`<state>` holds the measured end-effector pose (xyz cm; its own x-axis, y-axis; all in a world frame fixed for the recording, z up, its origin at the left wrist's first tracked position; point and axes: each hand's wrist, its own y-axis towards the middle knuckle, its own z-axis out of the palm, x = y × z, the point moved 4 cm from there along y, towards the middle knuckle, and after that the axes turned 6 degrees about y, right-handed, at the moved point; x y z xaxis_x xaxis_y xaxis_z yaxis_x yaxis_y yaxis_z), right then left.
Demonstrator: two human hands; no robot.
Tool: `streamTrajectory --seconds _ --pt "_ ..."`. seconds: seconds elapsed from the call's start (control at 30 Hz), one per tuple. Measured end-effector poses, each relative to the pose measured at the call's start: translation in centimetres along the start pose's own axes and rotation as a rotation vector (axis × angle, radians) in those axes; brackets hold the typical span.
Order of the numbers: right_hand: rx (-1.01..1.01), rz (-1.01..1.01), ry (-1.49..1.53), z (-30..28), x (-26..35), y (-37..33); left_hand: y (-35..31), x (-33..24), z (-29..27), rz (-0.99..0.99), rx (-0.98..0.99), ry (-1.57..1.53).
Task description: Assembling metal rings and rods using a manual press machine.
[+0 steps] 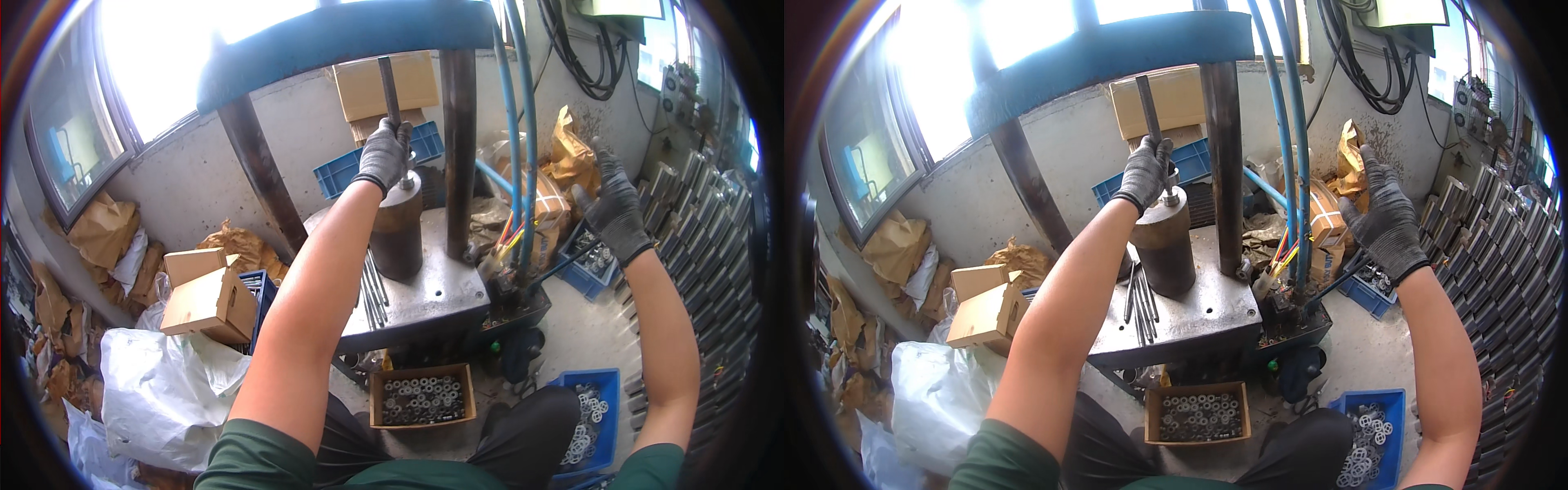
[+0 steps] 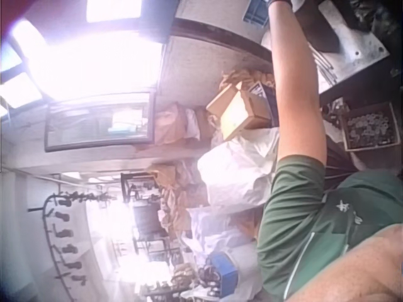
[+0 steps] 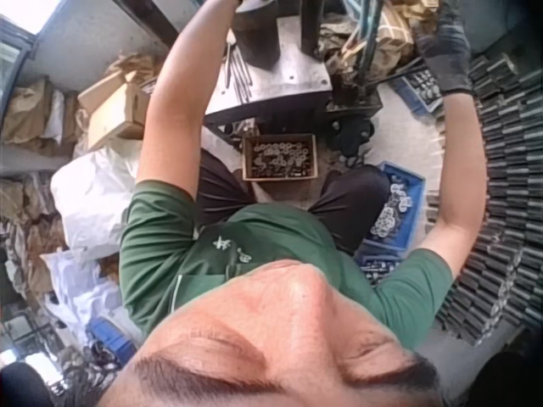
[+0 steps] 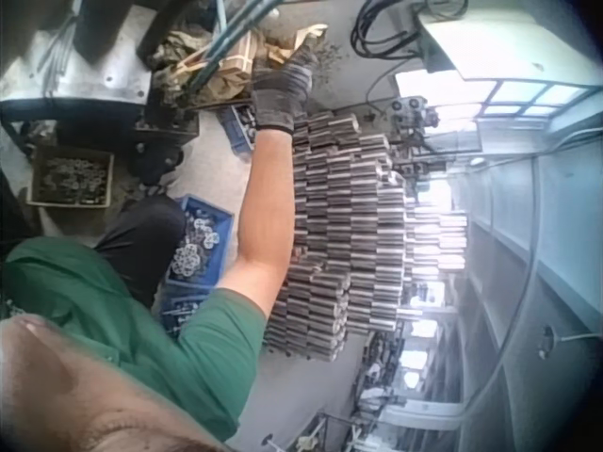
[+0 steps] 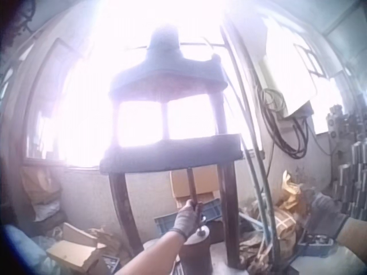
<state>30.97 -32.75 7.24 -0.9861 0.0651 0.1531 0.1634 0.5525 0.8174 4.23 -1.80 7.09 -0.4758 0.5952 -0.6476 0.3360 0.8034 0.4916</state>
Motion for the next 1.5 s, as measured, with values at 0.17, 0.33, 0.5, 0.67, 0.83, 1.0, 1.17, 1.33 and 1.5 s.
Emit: streamTrajectory --seconds 0.17,0.33,0.5,0.67,0.83,1.0,1.17,1.33,1.5 --pt "0.212 0.144 -0.196 -0.8 -1.4 -3.4 -0.5 -0.8 -0.2 -0.004 0.008 -0.054" --pt "0.353 0.079 -0.078 -4.9 1.4 -10.3 -0.1 0.9 0.0 0.023 -0.042 -0.042" --pt "0.887 0.078 0.038 -6.7 2.6 -15.9 1.1 1.2 0.8 0.016 -0.05 0.0" --pt "0.972 0.03 0.101 -5.6 4.0 -15.0 1.1 1.5 1.4 0.024 -0.087 0.059" --pt "0.979 0.111 0.105 -5.6 5.0 -14.9 1.1 1.7 1.2 0.057 -0.133 0.091" --pt "0.948 0.131 0.124 -6.1 3.2 -18.7 0.7 1.2 0.7 -0.011 -0.057 0.079" --pt "1.197 0.136 0.069 -6.7 3.6 -23.9 -0.1 -0.2 0.6 -0.012 -0.038 0.025" --pt "1.198 0.118 -0.001 -6.7 3.6 -24.7 -0.2 0.0 0.0 -0.043 -0.014 -0.029" --pt "1.289 0.151 -0.006 -6.5 4.2 -22.5 -0.4 0.2 0.2 -0.023 -0.023 -0.054"
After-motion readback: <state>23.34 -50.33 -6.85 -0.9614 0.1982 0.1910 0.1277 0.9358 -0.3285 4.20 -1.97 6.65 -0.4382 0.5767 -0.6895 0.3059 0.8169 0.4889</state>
